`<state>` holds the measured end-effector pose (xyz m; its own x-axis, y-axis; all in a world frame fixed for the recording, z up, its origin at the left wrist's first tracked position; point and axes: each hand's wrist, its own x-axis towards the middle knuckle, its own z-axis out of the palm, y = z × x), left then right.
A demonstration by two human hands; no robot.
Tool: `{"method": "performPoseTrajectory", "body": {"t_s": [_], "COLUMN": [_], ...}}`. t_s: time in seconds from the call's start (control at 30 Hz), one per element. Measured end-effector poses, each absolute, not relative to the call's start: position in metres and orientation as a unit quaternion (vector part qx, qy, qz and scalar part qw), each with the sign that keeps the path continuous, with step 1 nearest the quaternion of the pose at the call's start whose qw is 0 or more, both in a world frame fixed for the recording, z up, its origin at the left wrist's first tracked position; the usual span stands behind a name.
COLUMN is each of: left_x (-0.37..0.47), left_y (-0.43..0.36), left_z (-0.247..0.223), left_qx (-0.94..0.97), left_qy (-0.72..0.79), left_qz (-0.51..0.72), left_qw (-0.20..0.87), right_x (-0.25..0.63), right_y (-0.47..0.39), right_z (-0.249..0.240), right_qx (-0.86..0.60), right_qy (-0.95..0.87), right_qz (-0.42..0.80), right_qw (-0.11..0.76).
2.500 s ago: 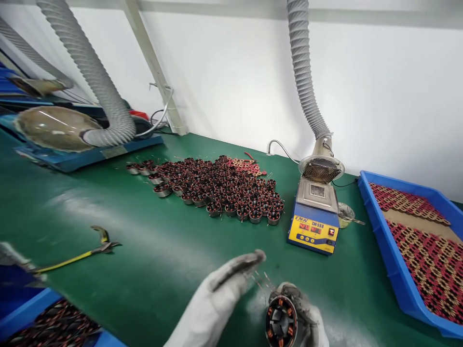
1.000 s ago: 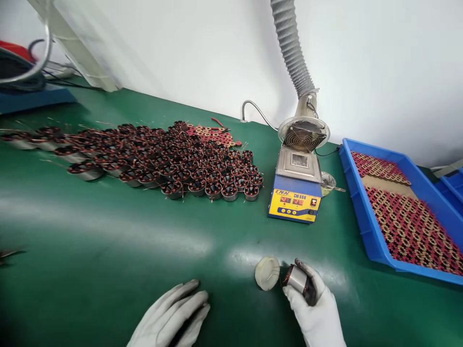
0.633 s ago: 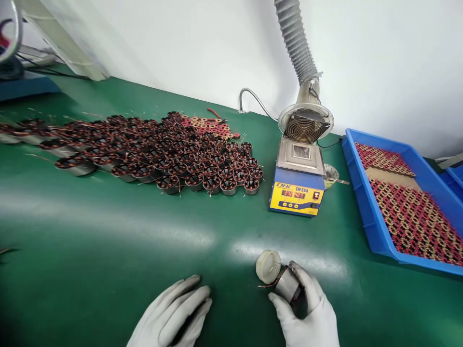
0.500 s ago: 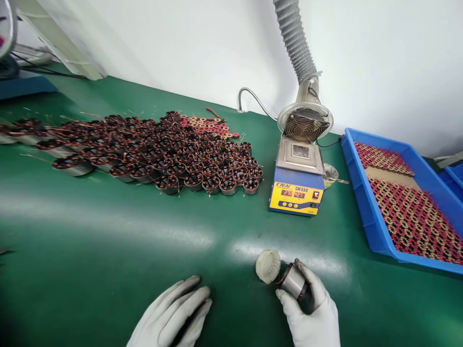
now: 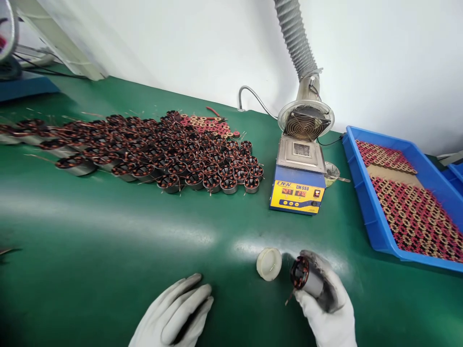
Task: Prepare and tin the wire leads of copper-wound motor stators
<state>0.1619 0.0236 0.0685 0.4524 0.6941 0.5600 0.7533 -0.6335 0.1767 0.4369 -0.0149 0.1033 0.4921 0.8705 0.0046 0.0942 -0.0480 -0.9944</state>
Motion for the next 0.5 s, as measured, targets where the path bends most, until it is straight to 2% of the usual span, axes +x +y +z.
{"method": "performPoseTrajectory", "body": {"t_s": [0.07, 0.2, 0.33, 0.5], "left_x": [0.163, 0.165, 0.164, 0.156], "left_y": [0.023, 0.020, 0.020, 0.024], "left_z": [0.068, 0.069, 0.071, 0.068], "left_qx": [-0.851, -0.844, -0.847, -0.863], "left_qy": [-0.428, -0.442, -0.445, -0.419], "left_qz": [-0.301, -0.299, -0.289, -0.277], "left_qw": [0.048, 0.053, 0.038, 0.054], "right_x": [0.442, 0.451, 0.452, 0.447], "right_y": [-0.007, 0.009, 0.017, 0.019], "right_z": [0.103, 0.089, 0.084, 0.103], "right_qx": [-0.636, -0.583, -0.534, -0.490], "right_qy": [-0.497, -0.716, -0.795, -0.831], "right_qz": [0.239, 0.039, -0.031, -0.109], "right_qw": [0.540, 0.383, 0.286, 0.237]}}
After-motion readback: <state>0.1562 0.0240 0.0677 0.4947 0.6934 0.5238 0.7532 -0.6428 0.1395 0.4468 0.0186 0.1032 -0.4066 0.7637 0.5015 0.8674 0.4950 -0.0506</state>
